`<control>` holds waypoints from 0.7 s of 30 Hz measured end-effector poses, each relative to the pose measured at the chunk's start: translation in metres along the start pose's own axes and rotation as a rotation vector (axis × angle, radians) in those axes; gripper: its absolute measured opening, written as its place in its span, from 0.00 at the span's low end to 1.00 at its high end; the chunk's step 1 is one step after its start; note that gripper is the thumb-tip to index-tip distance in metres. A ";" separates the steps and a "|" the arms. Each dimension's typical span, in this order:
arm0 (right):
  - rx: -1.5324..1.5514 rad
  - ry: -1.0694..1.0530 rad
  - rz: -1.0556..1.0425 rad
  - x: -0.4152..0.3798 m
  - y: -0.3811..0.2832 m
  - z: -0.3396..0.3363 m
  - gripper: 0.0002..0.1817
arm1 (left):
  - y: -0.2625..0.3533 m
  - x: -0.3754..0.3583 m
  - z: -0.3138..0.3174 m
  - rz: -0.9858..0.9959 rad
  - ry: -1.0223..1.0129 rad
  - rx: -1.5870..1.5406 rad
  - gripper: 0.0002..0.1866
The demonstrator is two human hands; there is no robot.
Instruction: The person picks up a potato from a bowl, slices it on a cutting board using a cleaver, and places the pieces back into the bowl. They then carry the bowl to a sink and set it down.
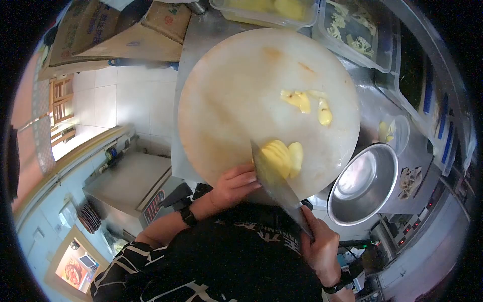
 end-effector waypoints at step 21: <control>-0.086 -0.202 0.123 -0.009 0.005 0.008 0.35 | -0.006 -0.020 0.008 0.003 -0.009 -0.020 0.13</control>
Point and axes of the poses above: each hand's wrist, its own x-axis towards the middle knuckle, its own z-axis out of the palm, y = z × x, the point moved 6 cm from there along x, towards the middle knuckle, and after that the axes turned 1 degree about x, right-handed, at the moved point
